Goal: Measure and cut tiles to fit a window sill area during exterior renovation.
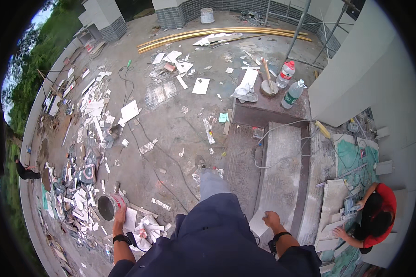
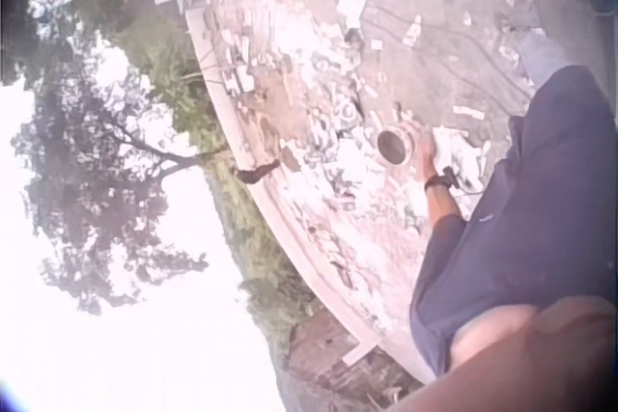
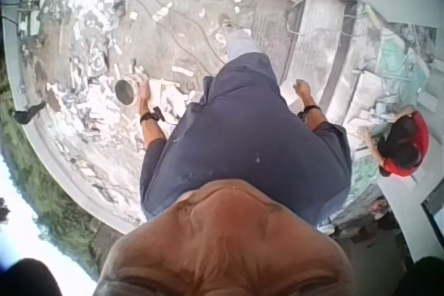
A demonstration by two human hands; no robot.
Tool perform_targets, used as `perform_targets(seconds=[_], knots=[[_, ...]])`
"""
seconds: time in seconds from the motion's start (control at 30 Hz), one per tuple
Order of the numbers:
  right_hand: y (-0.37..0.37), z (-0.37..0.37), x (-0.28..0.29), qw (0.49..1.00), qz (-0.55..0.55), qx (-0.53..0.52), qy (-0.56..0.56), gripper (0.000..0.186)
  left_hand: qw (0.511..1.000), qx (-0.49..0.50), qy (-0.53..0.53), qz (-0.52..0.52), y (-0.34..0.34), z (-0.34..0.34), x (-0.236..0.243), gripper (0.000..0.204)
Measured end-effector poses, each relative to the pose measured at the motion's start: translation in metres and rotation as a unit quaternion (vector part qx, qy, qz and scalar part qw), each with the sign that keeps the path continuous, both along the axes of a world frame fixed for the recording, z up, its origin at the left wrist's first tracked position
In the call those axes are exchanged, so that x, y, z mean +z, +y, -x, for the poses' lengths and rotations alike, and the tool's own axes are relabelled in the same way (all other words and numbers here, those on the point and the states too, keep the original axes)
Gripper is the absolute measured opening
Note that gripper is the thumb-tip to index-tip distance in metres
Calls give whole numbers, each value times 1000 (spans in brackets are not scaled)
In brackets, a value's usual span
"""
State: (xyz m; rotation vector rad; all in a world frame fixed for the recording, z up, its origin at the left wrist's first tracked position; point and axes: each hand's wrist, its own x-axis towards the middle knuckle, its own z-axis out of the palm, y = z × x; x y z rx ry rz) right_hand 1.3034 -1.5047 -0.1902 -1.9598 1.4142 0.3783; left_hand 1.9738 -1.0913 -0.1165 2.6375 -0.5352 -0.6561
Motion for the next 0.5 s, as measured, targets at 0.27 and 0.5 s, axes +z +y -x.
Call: perform_targets(seconds=[0.27,0.5], knots=[[-253,-309,-160,991,32,122,-38,25,998,16,-10,-55,-200,-265,-166,73],[-438,-507,-35,982,91,-48,-161,22,948,7,198,248,-495,-454,-149,45]])
